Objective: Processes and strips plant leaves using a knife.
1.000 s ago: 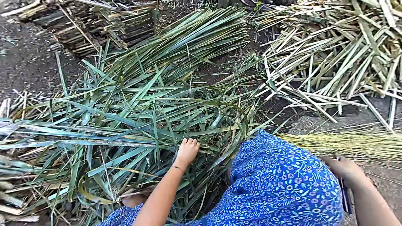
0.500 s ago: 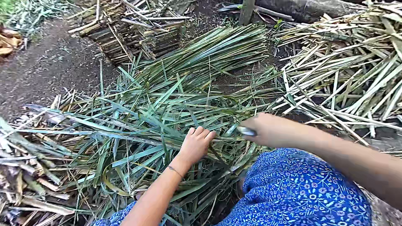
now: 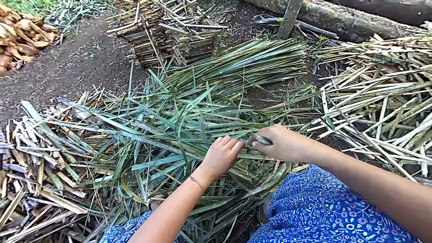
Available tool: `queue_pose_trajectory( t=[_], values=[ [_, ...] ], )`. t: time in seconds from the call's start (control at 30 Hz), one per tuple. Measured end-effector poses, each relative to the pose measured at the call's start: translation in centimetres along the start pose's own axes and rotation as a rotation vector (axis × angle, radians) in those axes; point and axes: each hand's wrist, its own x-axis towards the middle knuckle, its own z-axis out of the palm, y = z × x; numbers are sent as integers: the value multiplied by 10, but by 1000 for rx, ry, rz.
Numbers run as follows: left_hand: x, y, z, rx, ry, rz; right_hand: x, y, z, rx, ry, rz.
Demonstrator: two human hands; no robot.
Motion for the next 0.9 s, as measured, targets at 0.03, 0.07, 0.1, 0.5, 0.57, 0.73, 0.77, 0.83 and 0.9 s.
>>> queue_pose_trajectory(
  t=[0.03,0.07,0.1,0.5,0.57,0.73,0.77,0.83,0.9],
  values=[
    [0,0,1,-5,1,3,-1,0,-1,6,37,25],
    [0,0,2,-8,-1,7,-1,0,0,-30,78,28],
    [0,0,3,-10,0,12,0,1,2,-87,108,11],
    [3,-6,-6,27,0,60,2,5,10,-239,-33,37],
    [-4,-22,-20,53,-71,24,-3,13,7,-256,12,19],
    [-47,-84,-90,294,-559,-409,-20,38,-10,-180,274,16],
    [-54,-91,-104,366,-705,-578,-24,40,-14,-144,315,35],
    [-67,-95,-125,489,-993,-910,-30,44,-20,-41,391,45],
    [-76,-90,-133,512,-1193,-1143,-36,42,-22,136,447,49]
  ],
)
